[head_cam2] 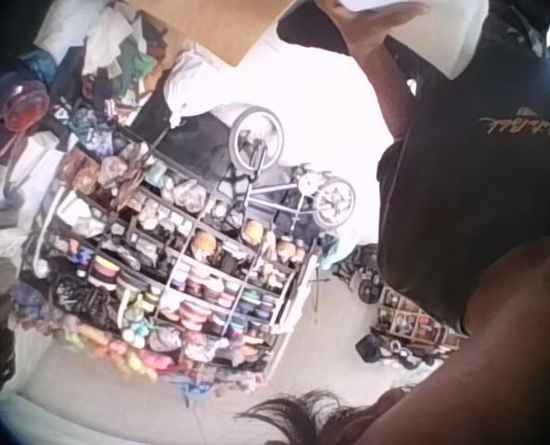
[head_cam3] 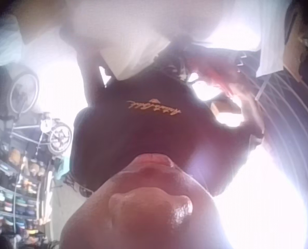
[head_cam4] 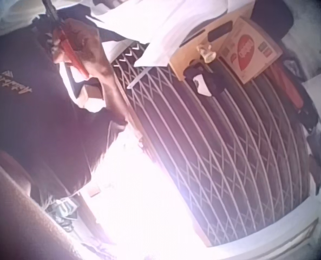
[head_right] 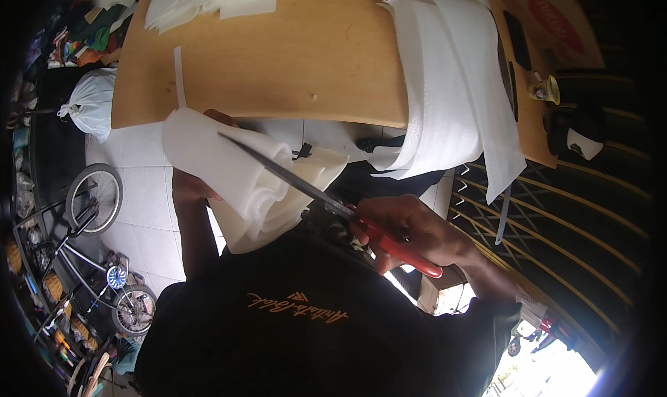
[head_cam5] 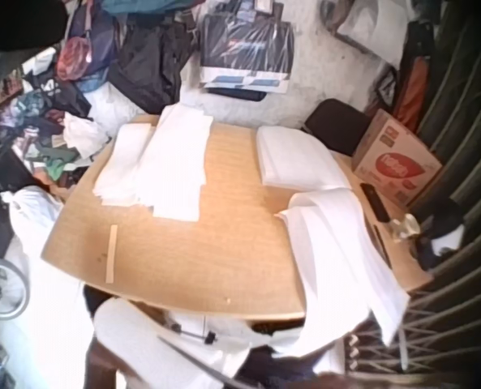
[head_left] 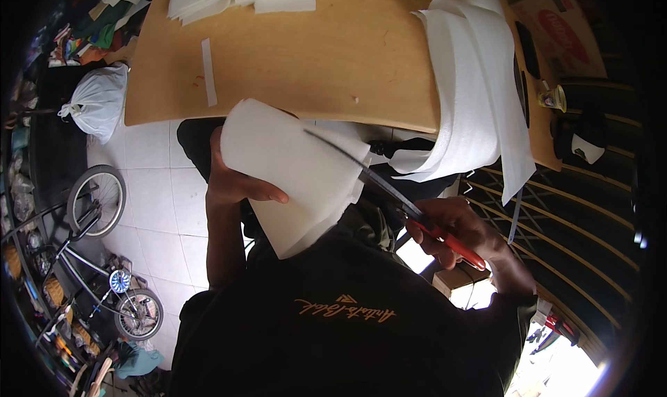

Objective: The person cuts pieces of white foam padding using shears.

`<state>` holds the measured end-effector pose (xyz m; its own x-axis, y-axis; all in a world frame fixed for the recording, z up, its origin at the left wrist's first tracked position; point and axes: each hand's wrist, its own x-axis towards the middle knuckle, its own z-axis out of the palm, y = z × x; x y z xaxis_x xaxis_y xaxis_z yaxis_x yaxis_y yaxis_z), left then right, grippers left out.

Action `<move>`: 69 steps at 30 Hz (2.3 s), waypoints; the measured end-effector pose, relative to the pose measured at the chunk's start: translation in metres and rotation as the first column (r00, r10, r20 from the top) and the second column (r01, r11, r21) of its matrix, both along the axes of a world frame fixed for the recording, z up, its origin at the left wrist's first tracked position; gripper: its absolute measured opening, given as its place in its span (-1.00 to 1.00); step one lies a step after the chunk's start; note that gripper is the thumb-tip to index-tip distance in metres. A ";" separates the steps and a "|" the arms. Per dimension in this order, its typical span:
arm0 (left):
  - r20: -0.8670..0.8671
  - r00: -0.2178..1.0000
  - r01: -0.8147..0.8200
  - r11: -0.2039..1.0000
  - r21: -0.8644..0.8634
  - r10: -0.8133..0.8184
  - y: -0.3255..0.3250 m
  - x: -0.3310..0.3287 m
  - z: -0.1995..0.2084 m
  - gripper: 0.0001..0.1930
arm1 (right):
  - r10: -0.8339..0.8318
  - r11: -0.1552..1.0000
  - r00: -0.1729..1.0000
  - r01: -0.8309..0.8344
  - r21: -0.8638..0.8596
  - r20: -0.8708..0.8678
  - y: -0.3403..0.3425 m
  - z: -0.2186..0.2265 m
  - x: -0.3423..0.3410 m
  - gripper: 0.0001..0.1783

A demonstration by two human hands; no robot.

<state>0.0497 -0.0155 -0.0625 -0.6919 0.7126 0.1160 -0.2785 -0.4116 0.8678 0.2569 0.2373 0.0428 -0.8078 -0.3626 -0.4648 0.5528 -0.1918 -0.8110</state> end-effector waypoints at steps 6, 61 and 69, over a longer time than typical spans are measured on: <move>-0.059 0.997 0.046 0.999 0.011 -0.046 -0.004 -0.004 -0.003 -0.34 | 0.029 0.976 0.953 0.039 -0.216 0.303 -0.006 0.000 0.008 -0.04; -0.154 0.988 -0.004 0.971 -0.240 -0.034 0.005 0.006 0.013 -0.40 | -0.292 0.216 0.871 0.462 0.860 -0.395 0.018 -0.055 -0.098 -0.67; -0.150 0.976 -0.192 0.943 -0.273 0.156 0.004 0.010 0.028 -0.47 | 0.011 -0.187 0.920 0.387 0.903 -0.392 0.021 -0.071 -0.136 -0.58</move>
<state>0.0602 -0.0119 -0.0347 -0.8011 0.5983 0.0191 -0.1074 -0.1750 0.9787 0.1208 0.2584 -0.0280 -0.8540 0.5155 0.0710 0.4857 0.8387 -0.2464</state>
